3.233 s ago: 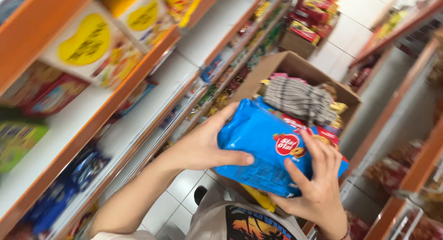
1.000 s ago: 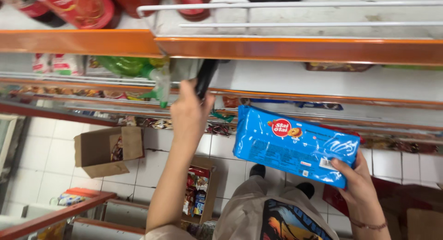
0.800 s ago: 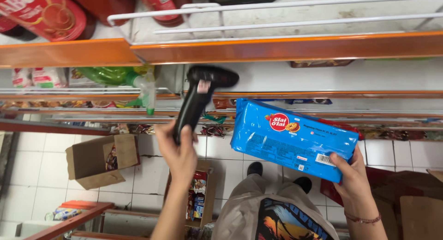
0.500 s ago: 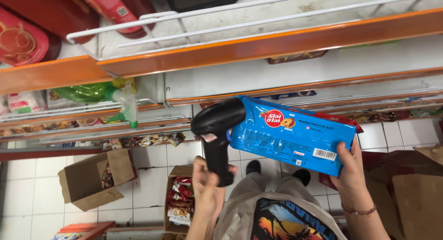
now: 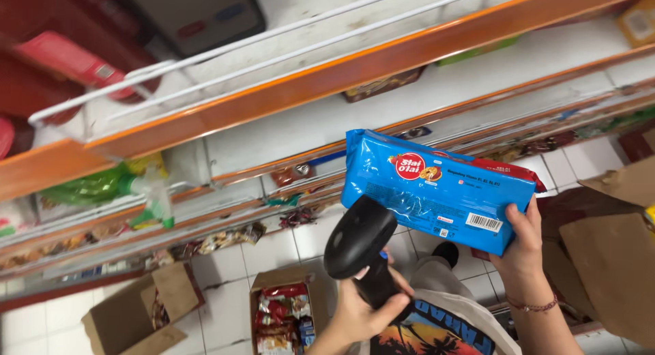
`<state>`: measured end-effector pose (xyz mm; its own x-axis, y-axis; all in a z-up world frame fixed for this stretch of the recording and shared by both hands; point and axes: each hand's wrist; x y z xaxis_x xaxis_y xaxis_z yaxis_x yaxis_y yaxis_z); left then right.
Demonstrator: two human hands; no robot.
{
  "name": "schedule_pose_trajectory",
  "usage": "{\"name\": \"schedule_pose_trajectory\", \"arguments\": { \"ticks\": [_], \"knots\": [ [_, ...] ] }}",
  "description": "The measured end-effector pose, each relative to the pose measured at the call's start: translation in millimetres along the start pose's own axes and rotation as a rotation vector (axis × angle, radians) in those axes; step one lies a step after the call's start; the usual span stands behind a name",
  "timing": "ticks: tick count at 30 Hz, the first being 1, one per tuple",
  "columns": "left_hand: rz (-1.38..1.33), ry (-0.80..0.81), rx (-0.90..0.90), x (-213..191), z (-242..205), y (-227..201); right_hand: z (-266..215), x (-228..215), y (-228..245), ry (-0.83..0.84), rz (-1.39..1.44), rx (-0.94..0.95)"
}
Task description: The person cleans a supermarket shelf by spraying a cleaning solution and wiping the surface with a cloth. They then pick up packages of cookies, wipe them individually, and use a barcode scanner to scan the items before placing them back on the shelf.
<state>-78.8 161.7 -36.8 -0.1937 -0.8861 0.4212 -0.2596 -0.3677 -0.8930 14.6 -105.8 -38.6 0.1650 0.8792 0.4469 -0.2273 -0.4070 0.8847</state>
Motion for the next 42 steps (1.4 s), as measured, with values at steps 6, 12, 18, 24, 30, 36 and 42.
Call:
{"name": "schedule_pose_trajectory", "arguments": {
  "ticks": [6, 12, 18, 24, 30, 36, 42],
  "knots": [
    [0.250, 0.110, -0.060, 31, 21, -6, -11, -25, 21, -0.161, -0.025, -0.078],
    [0.520, 0.176, 0.177, 81, 48, -13, -24, -55, 24, -0.290, -0.119, -0.213],
    [0.558, 0.205, 0.145, 116, 48, 2, -34, -74, 32, -0.345, -0.314, -0.264],
    [0.578, 0.156, 0.043, 128, 46, 12, -42, -76, 39, -0.377, -0.282, -0.280],
    [0.450, 0.210, 0.080, 114, 49, 1, -58, -97, 28, -0.353, -0.189, -0.387],
    [0.081, 0.408, -0.157, 58, 74, -33, -66, -84, 76, -0.038, -0.967, -0.816],
    [-0.393, 0.501, -0.012, 25, 79, -109, -28, -39, 164, 0.737, -1.061, -0.930]
  ]
}}
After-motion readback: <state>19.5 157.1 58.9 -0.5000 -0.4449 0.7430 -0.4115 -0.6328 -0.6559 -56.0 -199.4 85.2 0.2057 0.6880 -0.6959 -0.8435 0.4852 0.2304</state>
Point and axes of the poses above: each hand's wrist, its own z-axis towards the middle knuckle, its own x-axis out of the palm, y = z × x, and after that the axes turned 13 degrees about -x, right-handed
